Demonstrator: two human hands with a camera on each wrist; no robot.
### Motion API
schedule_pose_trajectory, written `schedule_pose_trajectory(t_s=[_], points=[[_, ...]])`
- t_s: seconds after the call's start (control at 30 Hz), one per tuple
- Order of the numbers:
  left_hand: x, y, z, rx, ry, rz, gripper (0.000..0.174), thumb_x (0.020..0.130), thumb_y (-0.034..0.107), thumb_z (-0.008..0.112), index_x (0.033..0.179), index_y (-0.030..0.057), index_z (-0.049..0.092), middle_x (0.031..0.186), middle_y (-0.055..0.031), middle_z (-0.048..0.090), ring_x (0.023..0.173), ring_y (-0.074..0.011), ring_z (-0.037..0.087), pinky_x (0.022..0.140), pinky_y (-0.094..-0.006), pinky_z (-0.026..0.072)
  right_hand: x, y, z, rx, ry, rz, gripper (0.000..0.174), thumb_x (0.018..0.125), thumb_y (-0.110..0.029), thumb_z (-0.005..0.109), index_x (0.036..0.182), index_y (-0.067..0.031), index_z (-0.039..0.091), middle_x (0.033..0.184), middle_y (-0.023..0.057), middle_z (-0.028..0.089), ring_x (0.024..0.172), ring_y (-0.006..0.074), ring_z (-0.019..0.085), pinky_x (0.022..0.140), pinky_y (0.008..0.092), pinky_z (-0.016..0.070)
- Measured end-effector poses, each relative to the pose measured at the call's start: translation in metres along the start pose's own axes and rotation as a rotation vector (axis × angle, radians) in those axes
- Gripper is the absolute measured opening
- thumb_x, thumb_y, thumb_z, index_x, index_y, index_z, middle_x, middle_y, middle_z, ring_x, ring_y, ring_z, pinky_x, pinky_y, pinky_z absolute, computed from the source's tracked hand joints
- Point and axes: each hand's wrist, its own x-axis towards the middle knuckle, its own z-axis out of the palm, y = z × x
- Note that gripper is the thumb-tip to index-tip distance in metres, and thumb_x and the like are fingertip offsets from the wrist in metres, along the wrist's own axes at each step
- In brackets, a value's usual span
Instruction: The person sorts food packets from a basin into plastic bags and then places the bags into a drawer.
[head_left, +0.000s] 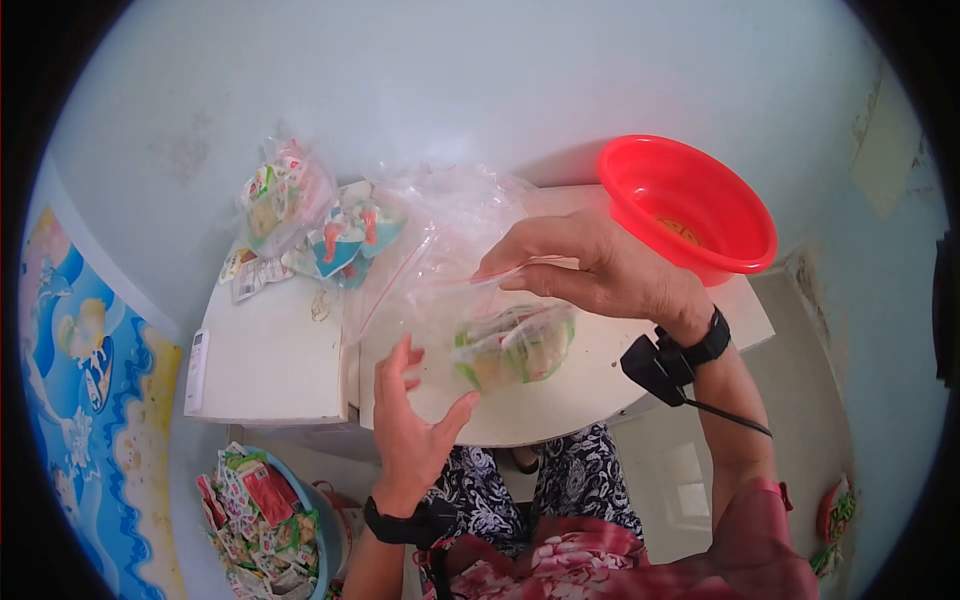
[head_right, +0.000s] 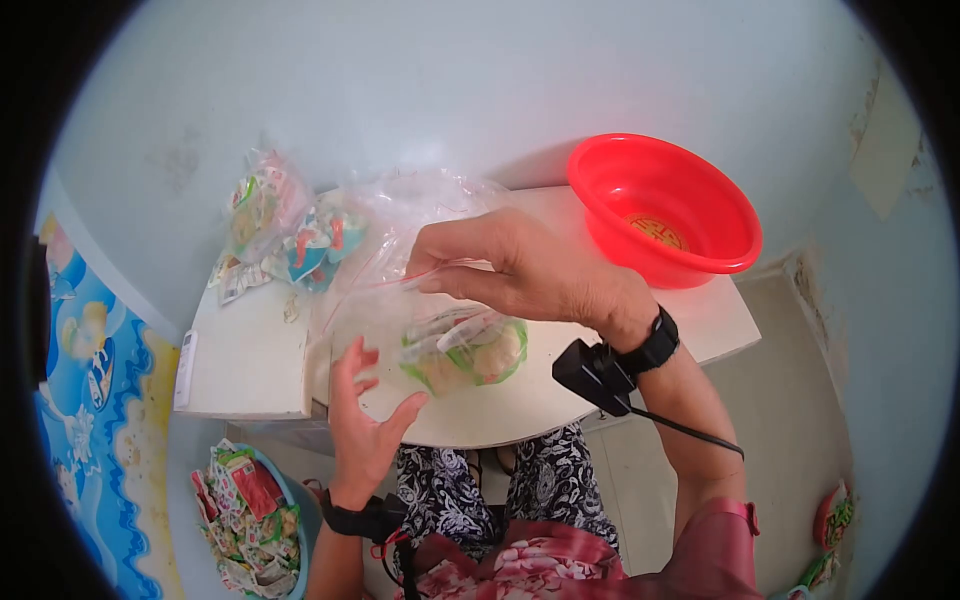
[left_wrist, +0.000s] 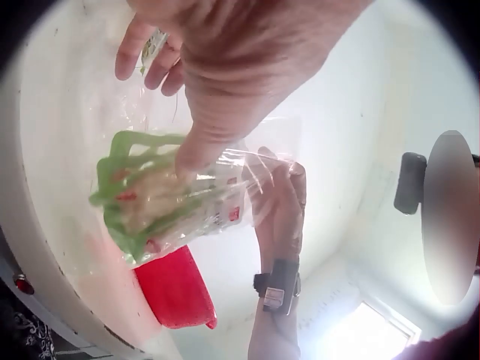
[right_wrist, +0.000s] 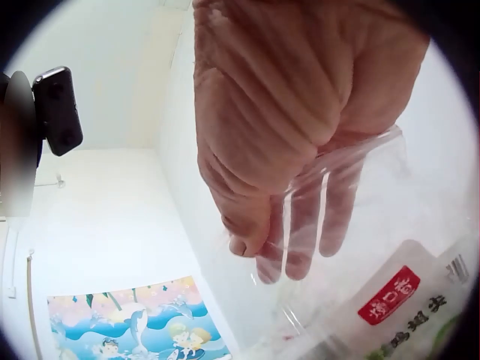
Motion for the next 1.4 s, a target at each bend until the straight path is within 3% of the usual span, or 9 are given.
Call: schedule_pose_trajectory(t_s=[0.07,0.27,0.4,0.43,0.6,0.87,1.07,1.17,1.4], points=[[0.014,0.006,0.002,-0.010,-0.057,0.077,0.074,0.086,0.018,0.083,0.145,-0.0026,0.044,0.135,-0.0156,0.059,0.116,-0.0195,0.063,0.091,-0.0332,0.0534,0.004,0.004,0.003,-0.065,-0.002,-0.035,0.017,0.096,-0.008,0.070,0.113,-0.0050,0.073,0.104,0.0076,0.074,0.095,0.0230,0.070,0.083,0.0348,0.0556],[0.024,0.001,0.033,-0.787,-0.352,-0.400,0.056,0.090,0.009,0.076,0.139,-0.0051,0.054,0.122,-0.0111,0.069,0.106,-0.0161,0.067,0.090,-0.0315,0.0545,-0.005,0.013,0.028,-0.108,0.132,-0.082,0.014,0.093,-0.016,0.071,0.102,-0.0060,0.069,0.099,0.0098,0.072,0.094,0.0304,0.067,0.081,0.0383,0.0536],[0.021,-0.016,0.040,-0.790,-0.325,-0.401,0.046,0.092,0.002,0.072,0.135,-0.0048,0.057,0.118,-0.0117,0.071,0.102,-0.0149,0.068,0.088,-0.0285,0.0551,-0.040,0.024,0.025,-0.054,0.419,-0.034,0.051,0.087,-0.020,0.080,0.133,-0.0068,0.063,0.134,0.0130,0.066,0.126,0.0316,0.060,0.105,0.0414,0.0491],[0.018,-0.017,0.041,-0.783,-0.299,-0.383,0.045,0.092,0.002,0.071,0.134,-0.0050,0.057,0.118,-0.0114,0.071,0.102,-0.0146,0.068,0.088,-0.0283,0.0552,-0.057,0.030,0.019,-0.110,0.314,0.115,0.085,0.081,-0.024,0.087,0.152,-0.0066,0.045,0.153,0.0166,0.051,0.141,0.0349,0.049,0.116,0.0445,0.0419],[0.014,-0.009,0.048,-0.764,-0.275,-0.352,0.043,0.094,0.004,0.070,0.134,-0.0055,0.060,0.121,-0.0110,0.071,0.106,-0.0147,0.066,0.092,-0.0293,0.0539,-0.113,0.047,0.110,-0.043,0.356,0.345,0.120,0.070,-0.031,0.094,0.164,-0.0096,0.022,0.164,0.0220,0.031,0.151,0.0405,0.034,0.121,0.0446,0.0365],[0.040,0.008,0.047,-0.499,-0.268,0.164,0.040,0.093,0.008,0.075,0.128,-0.0070,0.063,0.120,-0.0114,0.071,0.107,-0.0155,0.065,0.096,-0.0307,0.0528,-0.100,0.035,0.135,-0.046,0.803,0.401,0.093,0.081,-0.023,0.086,0.156,0.0003,0.035,0.128,0.0223,0.065,0.117,0.0367,0.066,0.096,0.0405,0.0540],[0.028,-0.007,0.055,-0.674,-0.331,-0.215,0.049,0.083,0.008,0.085,0.125,-0.0047,0.063,0.121,-0.0115,0.069,0.113,-0.0176,0.064,0.095,-0.0324,0.0537,-0.115,0.063,0.137,0.363,0.635,0.364,0.061,0.095,-0.016,0.073,0.147,-0.0002,0.046,0.125,0.0165,0.066,0.112,0.0283,0.066,0.095,0.0379,0.0524],[0.035,-0.020,0.061,-0.415,-0.297,0.117,0.055,0.080,0.010,0.088,0.127,-0.0038,0.061,0.120,-0.0104,0.067,0.112,-0.0176,0.064,0.094,-0.0327,0.0543,-0.113,0.051,0.136,0.258,0.601,0.209,0.056,0.099,-0.014,0.066,0.148,0.0001,0.044,0.137,0.0167,0.060,0.125,0.0260,0.059,0.105,0.0389,0.0465],[0.033,-0.011,0.070,-0.683,-0.381,-0.057,0.058,0.076,0.017,0.092,0.123,-0.0003,0.062,0.123,-0.0081,0.062,0.108,-0.0178,0.064,0.092,-0.0322,0.0540,-0.115,0.043,0.140,0.400,0.570,0.235,0.055,0.102,-0.015,0.061,0.151,-0.0003,0.040,0.149,0.0178,0.050,0.139,0.0285,0.047,0.117,0.0391,0.0349]])
